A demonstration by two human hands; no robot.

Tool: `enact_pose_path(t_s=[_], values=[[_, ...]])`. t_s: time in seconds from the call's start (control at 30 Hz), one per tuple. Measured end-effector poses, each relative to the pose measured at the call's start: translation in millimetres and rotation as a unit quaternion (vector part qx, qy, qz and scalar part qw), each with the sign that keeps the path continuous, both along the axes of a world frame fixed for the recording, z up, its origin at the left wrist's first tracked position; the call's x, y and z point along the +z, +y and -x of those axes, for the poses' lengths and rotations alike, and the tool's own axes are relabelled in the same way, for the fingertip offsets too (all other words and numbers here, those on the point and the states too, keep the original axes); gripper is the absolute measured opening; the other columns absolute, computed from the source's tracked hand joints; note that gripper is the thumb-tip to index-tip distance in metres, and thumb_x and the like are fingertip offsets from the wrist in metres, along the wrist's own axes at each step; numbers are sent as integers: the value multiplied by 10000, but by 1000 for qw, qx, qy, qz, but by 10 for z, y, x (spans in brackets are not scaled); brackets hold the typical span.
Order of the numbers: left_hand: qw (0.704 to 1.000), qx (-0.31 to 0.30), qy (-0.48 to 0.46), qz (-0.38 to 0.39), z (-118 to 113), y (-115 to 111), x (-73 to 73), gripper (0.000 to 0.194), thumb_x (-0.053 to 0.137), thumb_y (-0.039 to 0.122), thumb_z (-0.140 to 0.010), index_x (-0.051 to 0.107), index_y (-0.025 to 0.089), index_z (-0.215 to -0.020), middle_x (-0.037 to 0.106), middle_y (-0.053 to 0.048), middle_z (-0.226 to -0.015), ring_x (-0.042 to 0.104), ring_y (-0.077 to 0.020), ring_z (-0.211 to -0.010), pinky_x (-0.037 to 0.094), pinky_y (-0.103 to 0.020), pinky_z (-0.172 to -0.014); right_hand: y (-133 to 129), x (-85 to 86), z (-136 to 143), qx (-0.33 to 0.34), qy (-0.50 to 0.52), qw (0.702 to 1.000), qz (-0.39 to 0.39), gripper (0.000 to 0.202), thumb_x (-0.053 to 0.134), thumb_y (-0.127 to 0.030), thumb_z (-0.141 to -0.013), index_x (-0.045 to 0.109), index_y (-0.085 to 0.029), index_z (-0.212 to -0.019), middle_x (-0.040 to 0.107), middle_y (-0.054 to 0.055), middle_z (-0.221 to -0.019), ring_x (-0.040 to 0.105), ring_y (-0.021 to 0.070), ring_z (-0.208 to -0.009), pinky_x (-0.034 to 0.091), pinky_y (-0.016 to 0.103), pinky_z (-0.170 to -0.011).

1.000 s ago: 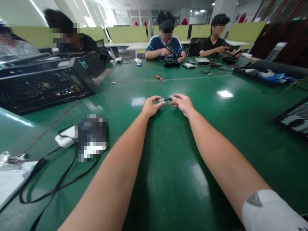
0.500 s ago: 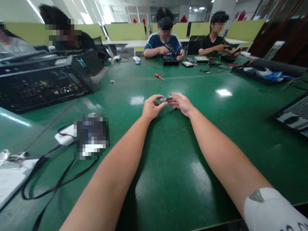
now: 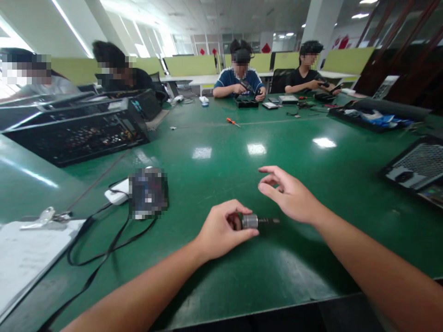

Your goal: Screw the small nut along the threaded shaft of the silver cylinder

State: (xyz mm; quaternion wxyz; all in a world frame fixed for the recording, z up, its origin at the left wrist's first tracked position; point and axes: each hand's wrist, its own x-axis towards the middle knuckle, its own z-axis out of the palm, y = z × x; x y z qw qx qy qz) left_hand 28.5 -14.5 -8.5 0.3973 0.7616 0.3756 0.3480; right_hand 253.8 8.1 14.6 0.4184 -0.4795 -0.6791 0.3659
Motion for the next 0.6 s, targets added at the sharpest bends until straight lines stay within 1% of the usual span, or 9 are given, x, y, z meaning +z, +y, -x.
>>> enact_pose_path(t_s=[0.03,0.1,0.2,0.27,0.33,0.4,0.5,0.6], values=[[1000,-16,-6,-22,15,-93,21,320,880,287,-706,683,164,-925,672,-25,-818,588,-126,-618,442,-227,-553,-116,24,-1,5,-9,1000,-24,469,629,-449,-923,532,-230,-1327,711,66,-1034,658,206,-933,483,334,-771],[997,-15,-12,-73,53,-168,35,261,864,232,-726,673,169,-891,673,-35,-866,614,-147,-712,469,-252,-632,-259,16,15,22,-18,998,-56,403,603,-423,-945,555,-228,-1295,719,45,-956,661,191,-866,474,335,-768],[994,19,8,-112,124,-75,-9,222,838,182,-746,646,170,-858,646,-24,-830,601,-161,-751,467,-277,-690,-299,-87,65,78,-29,994,-73,339,625,-362,-921,592,-221,-1228,718,29,-933,662,185,-861,471,339,-797],[994,36,9,-101,167,28,-51,237,841,203,-749,641,174,-873,625,-20,-830,587,-161,-744,460,-276,-674,-281,-166,102,108,-36,992,-60,364,678,-312,-865,598,-217,-1207,718,33,-986,664,191,-901,478,333,-806],[996,47,-20,-77,199,98,-79,260,846,239,-752,634,177,-890,607,-18,-845,584,-160,-745,463,-270,-661,-274,-221,135,122,-48,991,-38,446,730,-250,-790,589,-217,-1211,715,35,-1034,663,194,-915,488,320,-793],[996,44,-53,-53,216,119,-89,278,850,253,-753,626,180,-901,596,-17,-863,591,-156,-750,477,-265,-662,-287,-243,158,129,-68,989,-23,494,750,-201,-741,589,-220,-1208,710,29,-1051,659,188,-903,494,310,-787],[996,26,-72,-35,222,90,-79,291,859,244,-745,615,182,-889,599,-19,-877,601,-154,-758,489,-261,-669,-323,-227,167,133,-77,988,-15,435,745,-187,-738,611,-214,-1151,703,13,-991,649,172,-860,494,298,-788],[998,11,-54,-41,219,47,-57,292,864,250,-739,608,182,-862,609,-18,-849,599,-156,-745,472,-261,-654,-342,-196,154,137,-80,987,-16,320,744,-200,-748,638,-200,-1050,689,4,-898,630,159,-798,482,281,-752]])
